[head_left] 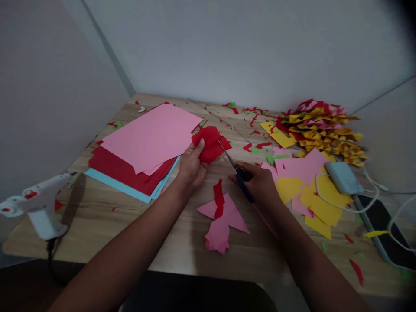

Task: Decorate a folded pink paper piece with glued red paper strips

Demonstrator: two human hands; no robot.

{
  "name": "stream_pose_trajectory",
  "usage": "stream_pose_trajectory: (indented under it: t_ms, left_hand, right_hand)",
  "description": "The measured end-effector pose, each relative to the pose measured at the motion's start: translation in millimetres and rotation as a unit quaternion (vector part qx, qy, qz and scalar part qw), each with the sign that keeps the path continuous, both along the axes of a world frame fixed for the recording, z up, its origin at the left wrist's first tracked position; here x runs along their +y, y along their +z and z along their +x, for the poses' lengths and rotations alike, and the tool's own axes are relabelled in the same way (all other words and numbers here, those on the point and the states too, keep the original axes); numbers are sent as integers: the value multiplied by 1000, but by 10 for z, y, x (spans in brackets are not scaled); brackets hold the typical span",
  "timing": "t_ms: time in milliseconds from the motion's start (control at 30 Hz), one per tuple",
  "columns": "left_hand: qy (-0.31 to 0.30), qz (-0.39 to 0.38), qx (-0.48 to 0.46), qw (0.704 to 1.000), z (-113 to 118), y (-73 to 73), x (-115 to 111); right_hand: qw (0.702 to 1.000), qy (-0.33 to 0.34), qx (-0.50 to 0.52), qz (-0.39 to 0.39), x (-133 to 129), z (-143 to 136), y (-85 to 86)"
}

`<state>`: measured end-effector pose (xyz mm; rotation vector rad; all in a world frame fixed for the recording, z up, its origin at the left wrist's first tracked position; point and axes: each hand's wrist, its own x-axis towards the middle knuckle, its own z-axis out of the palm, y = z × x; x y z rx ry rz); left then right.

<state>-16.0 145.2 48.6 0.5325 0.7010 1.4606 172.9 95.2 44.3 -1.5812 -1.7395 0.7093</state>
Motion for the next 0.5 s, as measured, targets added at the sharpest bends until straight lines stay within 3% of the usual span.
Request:
stream_pose_trajectory:
  t_ms: [333,500]
  left_hand:
    - [-1,-55,-11,998,-35,-19,1]
    - [-9,-35,7,999,-18,-10,-4]
  right_hand:
    - [997,45,-18,-65,-37,-53,154]
    - [996,69,-3,-52,-61,-52,222]
